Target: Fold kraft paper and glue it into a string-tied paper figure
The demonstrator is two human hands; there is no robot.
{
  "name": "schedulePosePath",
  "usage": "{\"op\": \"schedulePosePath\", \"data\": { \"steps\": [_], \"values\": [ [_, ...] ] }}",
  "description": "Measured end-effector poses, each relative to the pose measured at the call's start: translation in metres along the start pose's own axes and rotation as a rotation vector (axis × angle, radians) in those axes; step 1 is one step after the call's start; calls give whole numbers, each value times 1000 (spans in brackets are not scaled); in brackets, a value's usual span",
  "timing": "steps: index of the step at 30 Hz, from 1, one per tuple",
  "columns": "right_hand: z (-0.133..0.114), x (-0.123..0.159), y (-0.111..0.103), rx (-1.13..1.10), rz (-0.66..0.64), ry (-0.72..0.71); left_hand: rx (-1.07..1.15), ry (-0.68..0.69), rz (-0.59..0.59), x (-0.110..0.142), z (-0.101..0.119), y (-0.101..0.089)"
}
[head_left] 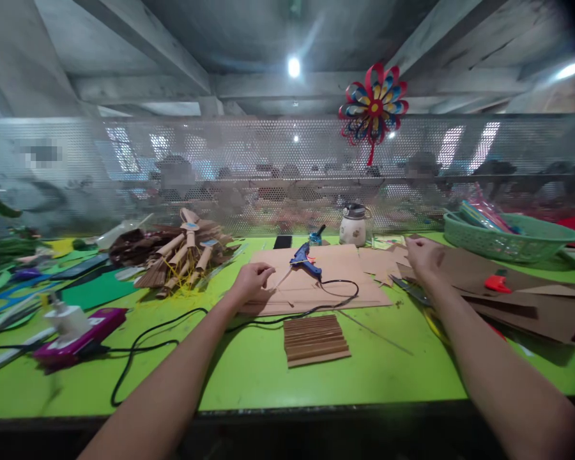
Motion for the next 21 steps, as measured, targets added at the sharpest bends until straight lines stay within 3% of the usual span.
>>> {"op": "schedulePosePath", "data": {
  "steps": [6, 10, 16, 21],
  "values": [
    [19, -11, -23, -24, 153, 227, -22, -35, -3, -3, -12, 3],
    [27, -11, -25, -30, 172, 322, -57, -63, -7, -6, -18, 8],
    [26, -9, -30, -90, 154, 288, -142, -80, 29, -5, -15, 11],
    [18, -9, -32, -148, 137, 191, -188, -21, 98, -7, 13, 5]
  ]
}}
Point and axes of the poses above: each hand's wrist, its own x-axis away from the middle knuckle, its own y-axis out of the palm, z = x × y, the point moved 2 cm from there along -x, towards the middle knuckle, and after that the axes turned 11 degrees about -z, right-handed, at the moved point
